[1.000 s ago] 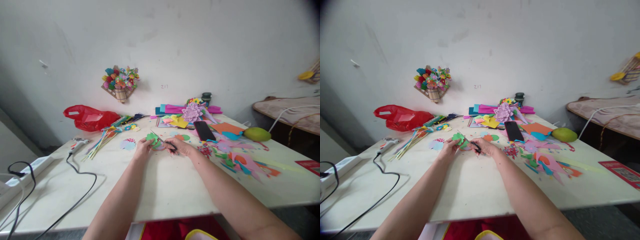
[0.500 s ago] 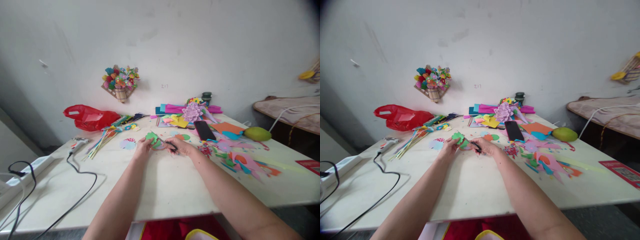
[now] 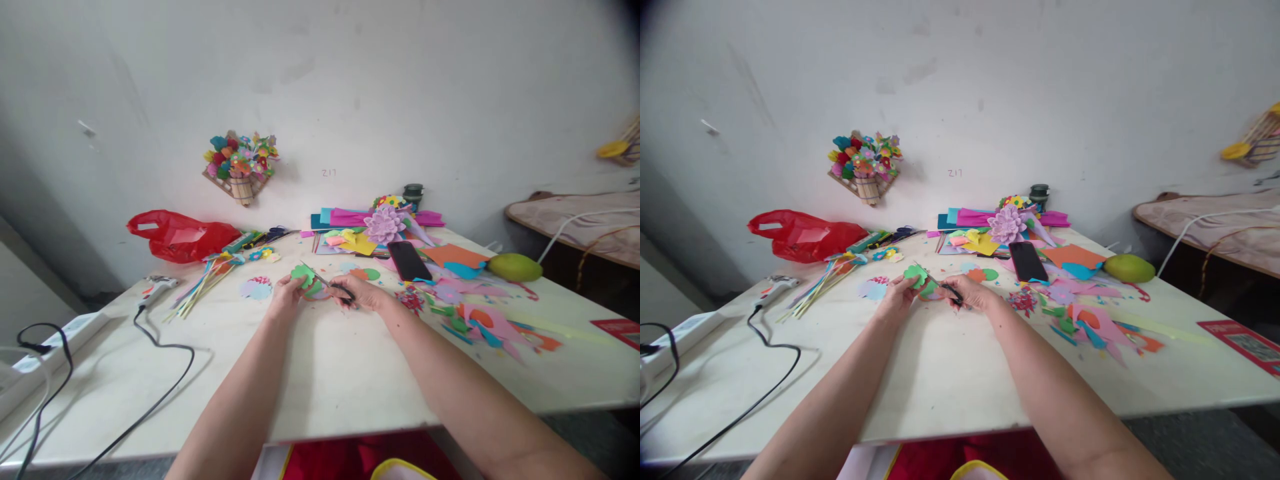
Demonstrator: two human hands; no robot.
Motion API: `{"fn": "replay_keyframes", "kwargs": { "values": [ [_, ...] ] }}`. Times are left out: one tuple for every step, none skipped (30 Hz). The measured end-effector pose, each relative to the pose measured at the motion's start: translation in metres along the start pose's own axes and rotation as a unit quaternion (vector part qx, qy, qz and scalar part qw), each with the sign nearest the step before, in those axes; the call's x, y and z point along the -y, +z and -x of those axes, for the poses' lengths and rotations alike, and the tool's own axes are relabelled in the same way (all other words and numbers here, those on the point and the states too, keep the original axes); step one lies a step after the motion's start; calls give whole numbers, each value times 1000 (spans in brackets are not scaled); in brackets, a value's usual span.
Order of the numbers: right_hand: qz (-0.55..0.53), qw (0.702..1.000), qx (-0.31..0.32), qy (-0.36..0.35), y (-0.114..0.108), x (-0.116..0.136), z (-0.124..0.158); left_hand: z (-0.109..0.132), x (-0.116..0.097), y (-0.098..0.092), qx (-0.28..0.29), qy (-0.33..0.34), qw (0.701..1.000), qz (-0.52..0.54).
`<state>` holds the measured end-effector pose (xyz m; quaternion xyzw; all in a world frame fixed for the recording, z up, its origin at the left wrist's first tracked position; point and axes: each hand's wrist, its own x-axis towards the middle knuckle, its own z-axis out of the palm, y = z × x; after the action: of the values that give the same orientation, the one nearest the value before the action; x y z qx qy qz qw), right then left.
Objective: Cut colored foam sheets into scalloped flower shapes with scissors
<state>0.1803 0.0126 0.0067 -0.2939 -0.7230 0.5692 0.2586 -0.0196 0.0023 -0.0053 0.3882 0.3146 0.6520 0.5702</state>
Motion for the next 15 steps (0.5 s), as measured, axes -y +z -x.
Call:
{"fn": "replay_keyframes", "kwargs": {
  "values": [
    [1,1000,0,-1,0,0,0,0,0,0,-2,-2,1000,1],
    [0,1000,0,-2,0,0,0,-1,0,-1,-4,-4,1000,1],
    [-1,1000,0,-3,1,0,0,-1,1,-1,-5,-5,1000,2],
    [-1,1000,1,-3,1,1,1,-1,1,-1,-5,-4,1000,1],
    [-1,1000,1,-2,2,1,1,-1,0,0,-4,-3,1000,0],
    [0,1000,0,0,2,2,1,-1,0,0,-3,-2,1000,-1],
    [2,1000,-2,2,2,2,1,0,0,1,-2,-1,1000,-1],
    [4,1000,-5,4,2,2,1,0,-1,2,-1,0,1000,-1],
    [6,1000,-9,5,2,2,1,1,-1,3,-1,1,1000,-1],
    [7,1000,-11,6,2,2,1,1,-2,3,-1,2,1000,0],
    [7,1000,-14,6,2,1,1,2,-2,4,-1,2,1000,1],
    [7,1000,-14,6,2,1,1,2,-2,4,-1,2,1000,1],
    [6,1000,-15,5,2,1,1,2,-2,4,-1,2,1000,2],
    [5,1000,-17,5,2,1,1,2,-1,4,-1,2,1000,1],
    [5,1000,-18,4,3,1,1,2,-1,4,0,2,1000,0]
  ]
}}
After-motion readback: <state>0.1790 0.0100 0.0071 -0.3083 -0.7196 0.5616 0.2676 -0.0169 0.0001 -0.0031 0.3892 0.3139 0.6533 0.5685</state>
